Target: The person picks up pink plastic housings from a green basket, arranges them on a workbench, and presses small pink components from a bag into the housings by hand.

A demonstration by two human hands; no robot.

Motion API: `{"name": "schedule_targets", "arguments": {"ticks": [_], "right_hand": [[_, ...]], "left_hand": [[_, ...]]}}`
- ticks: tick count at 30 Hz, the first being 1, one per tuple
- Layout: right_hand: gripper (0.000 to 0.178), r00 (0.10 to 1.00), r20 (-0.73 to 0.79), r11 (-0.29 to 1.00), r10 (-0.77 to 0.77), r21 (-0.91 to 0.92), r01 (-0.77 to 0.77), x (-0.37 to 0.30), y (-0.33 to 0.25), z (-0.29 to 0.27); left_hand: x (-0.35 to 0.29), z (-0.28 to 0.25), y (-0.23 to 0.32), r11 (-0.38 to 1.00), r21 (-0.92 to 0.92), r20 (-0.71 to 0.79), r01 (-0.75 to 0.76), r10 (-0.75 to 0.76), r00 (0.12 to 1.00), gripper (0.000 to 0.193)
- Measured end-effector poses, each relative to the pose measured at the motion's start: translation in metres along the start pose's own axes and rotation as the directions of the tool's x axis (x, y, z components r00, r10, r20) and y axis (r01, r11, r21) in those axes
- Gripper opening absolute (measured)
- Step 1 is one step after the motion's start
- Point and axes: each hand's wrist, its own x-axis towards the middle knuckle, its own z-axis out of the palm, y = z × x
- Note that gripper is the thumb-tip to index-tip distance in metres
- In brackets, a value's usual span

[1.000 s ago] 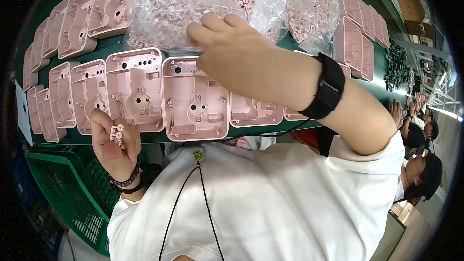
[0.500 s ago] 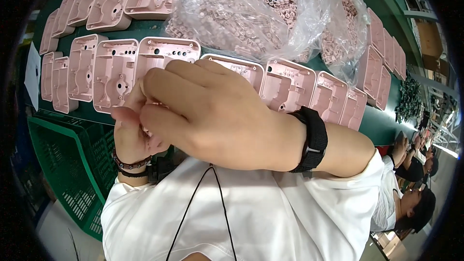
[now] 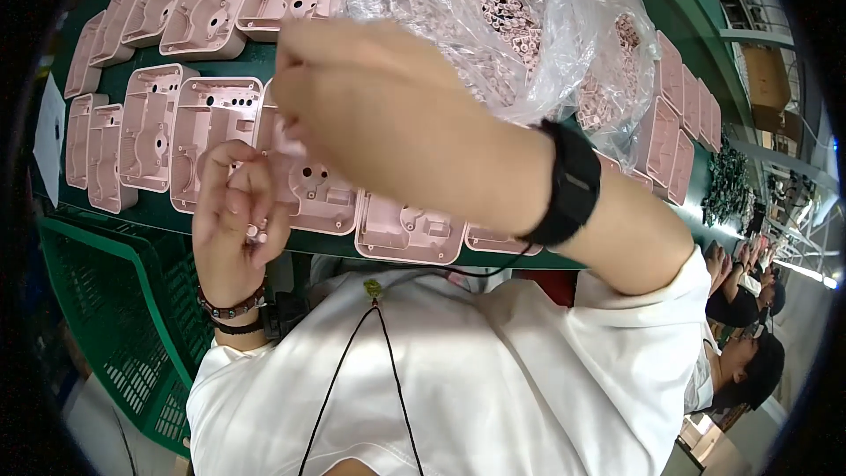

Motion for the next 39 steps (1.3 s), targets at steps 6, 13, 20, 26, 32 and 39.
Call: {"name": "schedule_targets", "arguments": {"ticks": [6, 13, 20, 26, 32, 39], "right_hand": [[0.005, 0.971, 0.166, 0.862, -0.171, -0.452, 0.229, 0.018, 0.047, 0.033], [0.01, 0.947, 0.282, 0.839, -0.155, -0.468, 0.277, 0.022, 0.053, 0.039], [0.011, 0.947, 0.293, 0.833, -0.129, -0.486, 0.264, 0.013, 0.053, 0.036], [0.01, 0.96, 0.256, 0.862, -0.117, -0.454, 0.226, 0.012, 0.042, 0.022], [0.018, 0.995, 0.045, 0.991, -0.093, 0.104, 0.088, 0.012, -0.017, 0.01], [0.022, 0.985, 0.162, 0.9, -0.055, 0.436, -0.021, 0.001, -0.052, 0.016]], "left_hand": [[-0.002, -0.034, -0.002, 0.936, -0.271, -0.135, -0.223, 0.193, 0.972, 0.031], [-0.005, -0.038, 0.008, 0.908, -0.325, -0.203, -0.263, 0.205, 0.957, 0.033], [-0.008, -0.034, 0.003, 0.972, -0.087, -0.201, -0.217, 0.196, 0.96, 0.039], [-0.014, -0.021, -0.001, 0.971, 0.066, -0.204, -0.229, 0.237, 0.95, 0.045], [-0.024, -0.015, -0.001, 0.956, 0.004, 0.01, -0.292, 0.292, 0.956, 0.065], [-0.029, -0.016, 0.008, 0.686, 0.525, 0.216, -0.503, 0.464, 0.859, 0.07]]}}
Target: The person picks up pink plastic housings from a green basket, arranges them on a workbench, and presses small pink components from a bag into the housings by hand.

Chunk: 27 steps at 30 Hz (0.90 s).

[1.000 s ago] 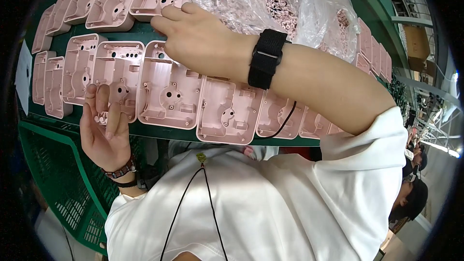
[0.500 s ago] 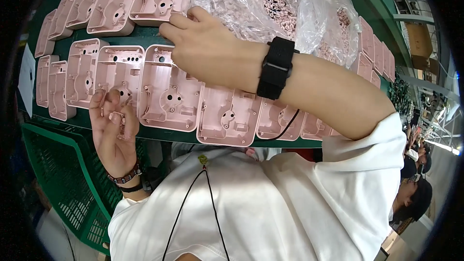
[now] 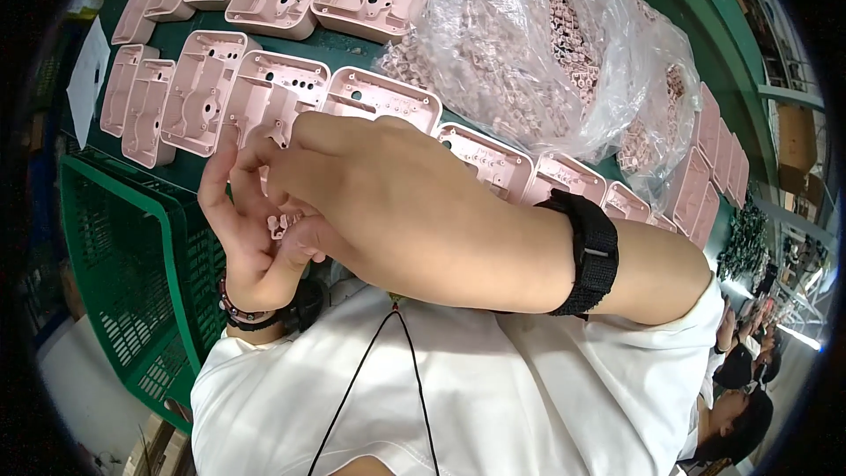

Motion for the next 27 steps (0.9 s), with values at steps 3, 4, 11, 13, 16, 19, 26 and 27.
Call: {"name": "schedule_targets", "arguments": {"ticks": [3, 4, 11, 13, 16, 19, 26, 27], "right_hand": [[0.024, 0.999, 0.033, 1.0, 0.017, -0.017, -0.017, -0.004, 0.001, 0.002], [0.024, 1.0, 0.01, 1.0, -0.004, 0.014, 0.003, -0.004, 0.003, 0.002], [0.022, 0.989, -0.143, 0.959, 0.045, 0.285, -0.003, 0.001, 0.005, -0.005], [0.02, 0.994, -0.112, 0.971, -0.01, 0.235, 0.036, 0.004, 0.005, -0.005], [0.018, 0.996, -0.09, 0.964, 0.028, 0.266, -0.003, 0.009, -0.001, -0.004], [0.018, 0.983, -0.068, 0.92, 0.171, 0.368, -0.135, 0.013, -0.005, 0.0], [0.02, 0.987, -0.151, 0.972, -0.059, -0.232, 0.022, 0.022, -0.002, 0.002], [0.02, 0.987, -0.15, 0.972, -0.057, -0.234, 0.02, 0.023, -0.001, 0.002]], "left_hand": [[0.0, 0.002, 0.002, 0.979, 0.194, 0.053, -0.071, 0.062, 0.997, 0.066], [0.001, 0.004, 0.002, 0.97, 0.233, 0.034, -0.065, 0.058, 0.998, 0.061], [-0.001, -0.005, 0.009, 0.913, -0.266, 0.025, 0.31, -0.315, 0.949, 0.033], [-0.004, -0.01, 0.007, 0.871, -0.374, 0.101, 0.32, -0.304, 0.947, 0.024], [-0.003, -0.015, 0.008, 0.894, -0.337, 0.054, 0.294, -0.294, 0.954, 0.022], [0.002, -0.011, 0.01, 0.91, -0.314, -0.008, 0.27, -0.287, 0.958, 0.021], [0.005, -0.01, 0.015, 0.846, -0.459, -0.08, 0.271, -0.343, 0.936, 0.016], [0.003, -0.013, 0.012, 0.904, -0.321, -0.086, 0.283, -0.325, 0.942, 0.016]]}}
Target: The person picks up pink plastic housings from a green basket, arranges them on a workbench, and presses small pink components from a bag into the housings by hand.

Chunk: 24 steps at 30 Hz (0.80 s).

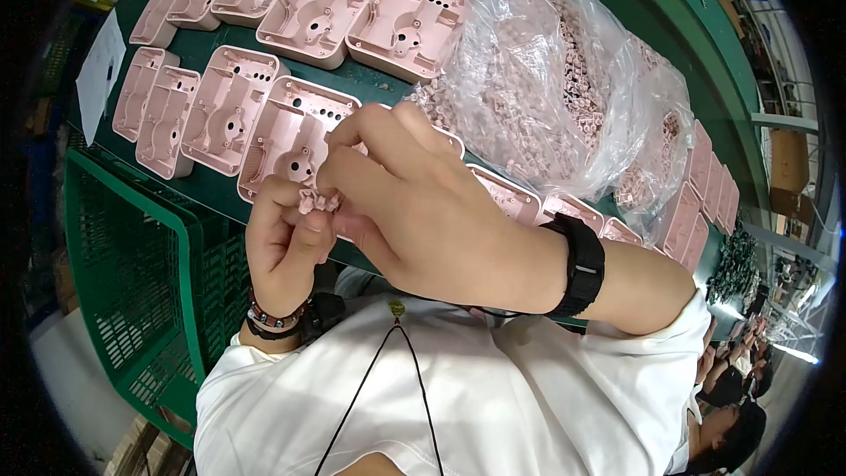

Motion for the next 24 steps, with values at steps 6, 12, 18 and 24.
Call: {"name": "schedule_targets", "arguments": {"ticks": [6, 12, 18, 24], "right_hand": [[0.015, 0.988, 0.153, 0.993, 0.026, 0.11, -0.043, 0.009, 0.009, 0.004], [0.012, 0.988, 0.153, 0.992, 0.014, 0.121, -0.033, 0.031, 0.008, 0.017], [0.007, 0.995, 0.08, 0.899, -0.059, -0.43, 0.088, 0.077, 0.061, 0.04], [0.005, 0.963, 0.261, 0.748, -0.07, -0.625, 0.224, 0.089, 0.073, 0.066]], "left_hand": [[0.0, -0.027, -0.002, 0.927, 0.369, 0.139, -0.07, 0.02, 0.99, 0.014], [-0.001, -0.039, -0.011, 0.998, 0.066, 0.004, -0.024, 0.024, 1.0, 0.02], [0.007, -0.049, -0.007, 0.973, -0.153, -0.369, -0.173, 0.106, 0.923, 0.028], [0.001, -0.057, -0.007, 0.948, -0.194, -0.528, -0.254, 0.117, 0.841, 0.031]]}}
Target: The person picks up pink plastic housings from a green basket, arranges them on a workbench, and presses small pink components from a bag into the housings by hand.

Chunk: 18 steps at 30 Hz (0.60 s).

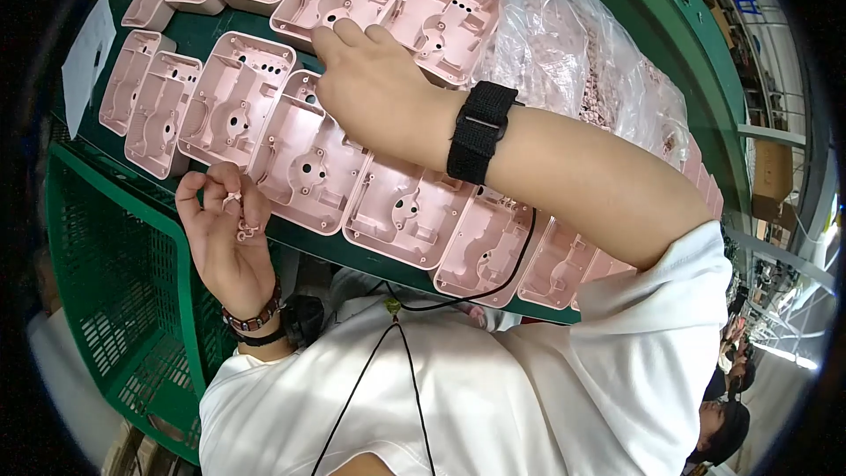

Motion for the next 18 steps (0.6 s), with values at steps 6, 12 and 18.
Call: {"name": "schedule_targets", "arguments": {"ticks": [6, 12, 18], "right_hand": [[0.011, 0.998, 0.034, 0.998, -0.043, -0.052, 0.044, -0.001, -0.007, 0.007], [0.018, 0.989, 0.108, 0.994, -0.103, 0.05, 0.099, -0.007, 0.007, -0.019], [0.024, 0.999, 0.032, 0.996, -0.022, 0.083, 0.019, -0.014, 0.008, -0.036]], "left_hand": [[-0.006, -0.008, -0.003, 0.989, 0.139, 0.001, -0.04, 0.04, 0.999, 0.029], [-0.01, -0.011, 0.0, 0.99, 0.101, 0.219, -0.097, 0.073, 0.973, 0.025], [-0.014, -0.002, 0.001, 0.977, 0.16, 0.188, -0.139, 0.108, 0.976, 0.025]]}}
